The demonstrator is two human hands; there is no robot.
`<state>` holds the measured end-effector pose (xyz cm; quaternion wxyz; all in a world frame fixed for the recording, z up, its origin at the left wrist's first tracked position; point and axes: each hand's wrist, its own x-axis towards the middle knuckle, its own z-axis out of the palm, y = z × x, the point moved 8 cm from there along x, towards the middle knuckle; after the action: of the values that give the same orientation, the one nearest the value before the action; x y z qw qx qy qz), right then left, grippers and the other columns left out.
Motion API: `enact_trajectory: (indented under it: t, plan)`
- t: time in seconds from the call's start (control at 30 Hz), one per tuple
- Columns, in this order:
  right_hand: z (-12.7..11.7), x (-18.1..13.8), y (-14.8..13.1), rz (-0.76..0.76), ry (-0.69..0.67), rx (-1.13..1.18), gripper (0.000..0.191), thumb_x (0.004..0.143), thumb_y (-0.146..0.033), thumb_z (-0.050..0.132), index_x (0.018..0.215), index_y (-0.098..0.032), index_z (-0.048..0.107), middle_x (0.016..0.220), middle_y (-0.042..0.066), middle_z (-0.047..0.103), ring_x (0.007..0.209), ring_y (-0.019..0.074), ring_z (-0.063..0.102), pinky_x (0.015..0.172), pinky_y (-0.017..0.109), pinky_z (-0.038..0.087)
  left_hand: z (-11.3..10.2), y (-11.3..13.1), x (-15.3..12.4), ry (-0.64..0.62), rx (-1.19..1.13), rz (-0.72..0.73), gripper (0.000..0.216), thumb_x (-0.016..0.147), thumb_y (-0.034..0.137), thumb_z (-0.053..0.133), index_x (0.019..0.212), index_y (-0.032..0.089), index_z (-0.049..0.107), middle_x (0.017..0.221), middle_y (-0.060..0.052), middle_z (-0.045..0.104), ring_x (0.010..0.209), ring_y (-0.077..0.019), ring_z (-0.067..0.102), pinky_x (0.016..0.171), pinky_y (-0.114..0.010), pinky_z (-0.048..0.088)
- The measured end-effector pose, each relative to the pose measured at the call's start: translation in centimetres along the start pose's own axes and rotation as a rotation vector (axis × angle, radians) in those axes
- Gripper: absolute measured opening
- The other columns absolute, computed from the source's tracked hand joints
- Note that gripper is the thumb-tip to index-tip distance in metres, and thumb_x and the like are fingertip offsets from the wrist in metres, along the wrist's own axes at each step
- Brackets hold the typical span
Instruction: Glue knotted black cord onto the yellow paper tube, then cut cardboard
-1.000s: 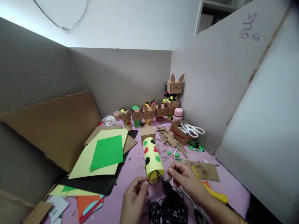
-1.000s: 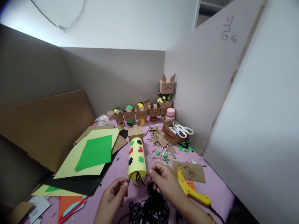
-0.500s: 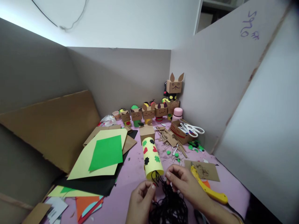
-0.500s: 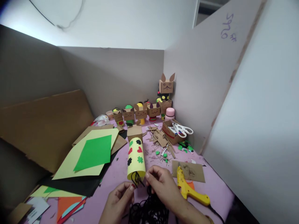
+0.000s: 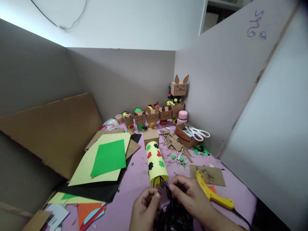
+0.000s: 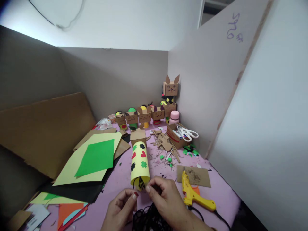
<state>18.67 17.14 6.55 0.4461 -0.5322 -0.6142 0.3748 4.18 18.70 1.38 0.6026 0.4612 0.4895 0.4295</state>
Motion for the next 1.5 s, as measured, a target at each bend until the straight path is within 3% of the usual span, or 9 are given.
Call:
enact_trajectory:
  t: [0.17, 0.3, 0.63, 0.8, 1.0, 1.23, 1.4, 1.5]
  plan:
    - [-0.2, -0.2, 0.6, 0.025, 0.005, -0.018, 0.023, 0.083, -0.034, 0.051, 0.070, -0.018, 0.059, 0.059, -0.001, 0.056, 0.053, 0.0123, 0.047, 0.050, 0.023, 0.035, -2.3, -0.9, -0.2, 0.157, -0.035, 0.010, 0.050, 0.060, 0.054, 0.068, 0.089, 0.014, 0.061, 0.048, 0.007, 0.050, 0.039, -0.0055, 0.033, 0.039, -0.018, 0.022]
    - [-0.1, -0.3, 1.2, 0.046, -0.001, -0.011, 0.024, 0.084, -0.035, 0.050, 0.069, -0.018, 0.059, 0.059, 0.000, 0.056, 0.053, 0.0124, 0.047, 0.050, 0.023, 0.035, -1.5, -2.4, 0.2, 0.078, -0.080, -0.088, 0.064, 0.057, 0.055, 0.068, 0.102, 0.011, 0.057, 0.045, 0.007, 0.051, 0.035, -0.0046, 0.033, 0.038, -0.018, 0.020]
    - [-0.1, -0.6, 1.8, 0.055, -0.006, -0.006, 0.025, 0.083, -0.036, 0.051, 0.069, -0.017, 0.058, 0.058, -0.001, 0.052, 0.053, 0.0119, 0.045, 0.050, 0.023, 0.034, 0.2, -2.5, 0.5, 0.023, -0.138, -0.180, 0.051, 0.049, 0.058, 0.072, 0.072, 0.016, 0.054, 0.037, 0.011, 0.042, 0.031, -0.0014, 0.023, 0.036, -0.016, 0.012]
    - [0.2, -0.4, 2.0, 0.060, -0.019, 0.031, 0.025, 0.084, -0.038, 0.051, 0.072, -0.017, 0.058, 0.058, -0.001, 0.053, 0.052, 0.0115, 0.046, 0.049, 0.022, 0.035, 0.1, -2.4, 0.2, 0.002, -0.063, -0.107, 0.047, 0.054, 0.057, 0.070, 0.069, 0.014, 0.058, 0.040, 0.007, 0.047, 0.033, -0.0025, 0.028, 0.038, -0.017, 0.016]
    - [0.7, -0.1, 1.8, 0.089, -0.021, 0.090, 0.021, 0.081, -0.037, 0.054, 0.078, -0.017, 0.060, 0.060, -0.001, 0.053, 0.054, 0.0119, 0.046, 0.048, 0.022, 0.037, 0.5, 0.2, -0.2, -0.002, 0.011, -0.010, 0.045, 0.058, 0.057, 0.068, 0.072, 0.015, 0.063, 0.044, 0.006, 0.048, 0.039, -0.0070, 0.034, 0.039, -0.019, 0.024]
    - [0.5, 0.1, 1.0, 0.060, 0.006, 0.101, 0.021, 0.081, -0.037, 0.054, 0.075, -0.017, 0.058, 0.059, -0.001, 0.053, 0.053, 0.0115, 0.046, 0.048, 0.022, 0.037, 1.6, 4.2, -1.1, -0.029, 0.304, 0.280, 0.024, 0.074, 0.039, 0.059, 0.075, 0.017, 0.069, 0.055, -0.001, 0.060, 0.053, -0.0150, 0.053, 0.052, -0.022, 0.041]
    - [0.3, 0.3, -0.1, 0.004, 0.035, 0.050, 0.020, 0.080, -0.035, 0.055, 0.072, -0.017, 0.060, 0.061, 0.000, 0.058, 0.056, 0.0125, 0.050, 0.051, 0.022, 0.038, 2.4, 5.3, -1.5, -0.044, 0.495, 0.406, 0.020, 0.079, 0.032, 0.054, 0.082, 0.021, 0.071, 0.072, -0.006, 0.071, 0.064, -0.0201, 0.063, 0.060, -0.025, 0.045]
    - [0.4, 0.5, 0.0, 0.036, 0.045, 0.035, 0.019, 0.078, -0.035, 0.059, 0.072, -0.017, 0.059, 0.057, -0.002, 0.054, 0.052, 0.0113, 0.045, 0.048, 0.022, 0.036, 2.2, 5.6, -1.8, -0.029, 0.546, 0.480, 0.021, 0.079, 0.030, 0.054, 0.087, 0.024, 0.072, 0.080, -0.008, 0.073, 0.072, -0.0231, 0.066, 0.065, -0.027, 0.047]
